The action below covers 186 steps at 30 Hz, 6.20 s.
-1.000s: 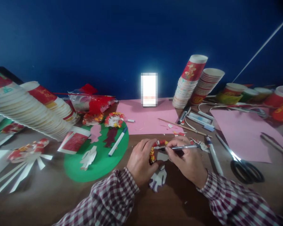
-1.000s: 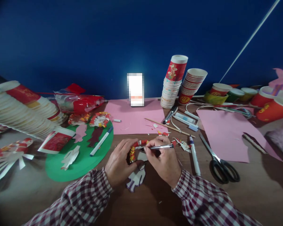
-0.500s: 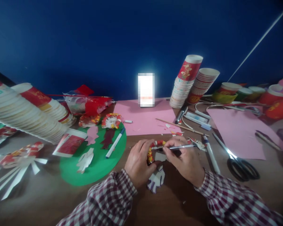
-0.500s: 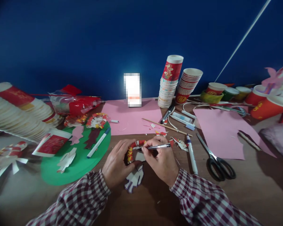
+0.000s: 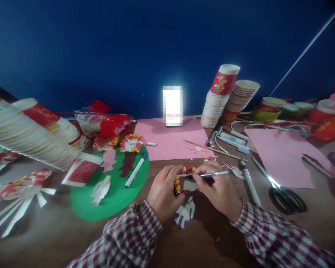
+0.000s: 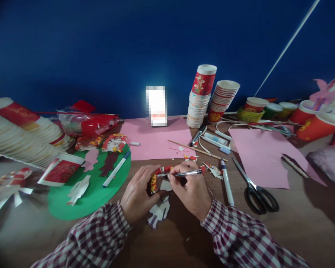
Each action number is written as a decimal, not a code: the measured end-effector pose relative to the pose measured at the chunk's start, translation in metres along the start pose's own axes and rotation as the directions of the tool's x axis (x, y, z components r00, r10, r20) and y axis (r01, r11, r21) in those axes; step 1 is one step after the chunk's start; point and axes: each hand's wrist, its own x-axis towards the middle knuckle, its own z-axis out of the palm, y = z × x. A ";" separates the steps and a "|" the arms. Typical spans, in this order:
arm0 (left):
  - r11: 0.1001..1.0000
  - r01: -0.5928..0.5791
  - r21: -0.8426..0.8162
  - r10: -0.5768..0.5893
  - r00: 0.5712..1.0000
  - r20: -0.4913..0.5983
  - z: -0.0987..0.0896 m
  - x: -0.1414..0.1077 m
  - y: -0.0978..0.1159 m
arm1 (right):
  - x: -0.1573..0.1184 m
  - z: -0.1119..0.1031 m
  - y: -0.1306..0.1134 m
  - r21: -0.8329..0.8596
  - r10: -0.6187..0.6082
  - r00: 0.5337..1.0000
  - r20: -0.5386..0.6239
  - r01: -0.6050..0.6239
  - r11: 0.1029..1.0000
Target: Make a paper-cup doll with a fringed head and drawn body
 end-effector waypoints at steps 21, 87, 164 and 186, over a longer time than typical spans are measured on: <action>1.000 0.005 0.000 -0.005 1.000 0.001 0.002 -0.003 -0.002 | -0.002 0.001 0.004 -0.072 -0.070 0.997 -0.015 0.069 0.995; 1.000 -0.012 0.026 0.012 1.000 -0.011 0.000 0.001 0.001 | -0.001 0.000 -0.001 -0.008 -0.020 1.000 0.011 0.020 1.000; 0.999 -0.002 0.040 0.003 1.000 -0.013 0.001 0.000 -0.001 | 0.001 -0.001 0.000 0.029 -0.003 1.000 0.019 0.003 1.000; 1.000 0.004 0.027 -0.004 1.000 -0.017 0.000 0.000 0.001 | 0.001 -0.003 -0.002 0.027 -0.005 1.000 0.002 0.005 1.000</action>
